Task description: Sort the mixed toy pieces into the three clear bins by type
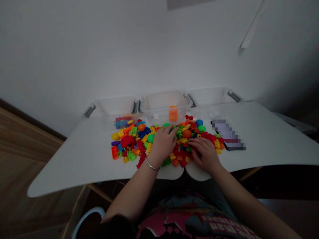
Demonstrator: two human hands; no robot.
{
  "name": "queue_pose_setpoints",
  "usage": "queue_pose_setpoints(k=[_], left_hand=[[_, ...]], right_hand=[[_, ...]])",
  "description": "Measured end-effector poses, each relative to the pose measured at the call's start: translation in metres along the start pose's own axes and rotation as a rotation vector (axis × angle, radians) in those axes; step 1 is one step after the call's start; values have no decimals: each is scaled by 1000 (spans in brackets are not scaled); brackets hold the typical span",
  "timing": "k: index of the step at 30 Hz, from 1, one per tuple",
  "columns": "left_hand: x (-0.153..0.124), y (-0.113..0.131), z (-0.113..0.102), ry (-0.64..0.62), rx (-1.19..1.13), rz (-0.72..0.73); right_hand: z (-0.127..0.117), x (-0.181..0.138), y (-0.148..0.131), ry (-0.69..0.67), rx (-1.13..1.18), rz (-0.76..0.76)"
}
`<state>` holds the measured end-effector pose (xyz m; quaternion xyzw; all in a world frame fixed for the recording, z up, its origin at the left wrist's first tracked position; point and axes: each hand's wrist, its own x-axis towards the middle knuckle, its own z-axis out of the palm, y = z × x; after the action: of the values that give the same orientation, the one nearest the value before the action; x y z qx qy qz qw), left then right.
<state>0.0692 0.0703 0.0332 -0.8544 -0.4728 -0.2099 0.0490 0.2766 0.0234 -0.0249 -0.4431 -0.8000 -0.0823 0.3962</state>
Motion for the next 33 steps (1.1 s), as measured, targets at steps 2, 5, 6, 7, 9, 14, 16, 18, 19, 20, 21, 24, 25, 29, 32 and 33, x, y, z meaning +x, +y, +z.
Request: queue_pose_setpoints(k=[2, 5, 6, 7, 9, 14, 16, 18, 19, 20, 21, 24, 25, 29, 32, 33], left_hand=[[3, 4, 3, -11, 79, 9], [5, 8, 6, -15, 142, 25], [4, 9, 7, -14, 146, 19], [4, 9, 8, -10, 144, 7], [5, 8, 9, -6, 130, -19], [6, 4, 8, -18, 98, -85], [7, 3, 7, -11, 88, -120], [7, 2, 7, 5, 79, -137], [7, 2, 7, 14, 74, -140], [7, 2, 7, 23, 68, -142], [7, 2, 7, 30, 60, -142], [8, 0, 8, 53, 21, -144], [8, -1, 8, 63, 2, -139], [7, -5, 11, 151, -95, -113], [6, -7, 12, 259, -191, -78], [5, -8, 11, 291, -233, -63]], right_hand=[[0, 0, 0, -2, -1, -1], [-1, 0, 0, -5, -10, -8], [-1, 0, -1, -4, -12, -8], [-1, 0, -1, -3, -13, -7], [0, 0, -1, -2, -14, -3], [0, 0, 0, 3, -18, -12], [0, 1, 0, 2, -17, -14], [0, 1, 0, 0, -17, -11], [0, 1, 0, -1, -17, -8], [0, 0, 0, -2, -16, -5], [0, 0, 0, -4, -15, -3], [0, 0, -1, -7, -11, -5], [0, 0, -1, -7, -9, -5], [0, 0, -1, -1, 0, 5], [0, 0, -1, -1, 6, 4], [0, 0, -1, -2, 7, 3]])
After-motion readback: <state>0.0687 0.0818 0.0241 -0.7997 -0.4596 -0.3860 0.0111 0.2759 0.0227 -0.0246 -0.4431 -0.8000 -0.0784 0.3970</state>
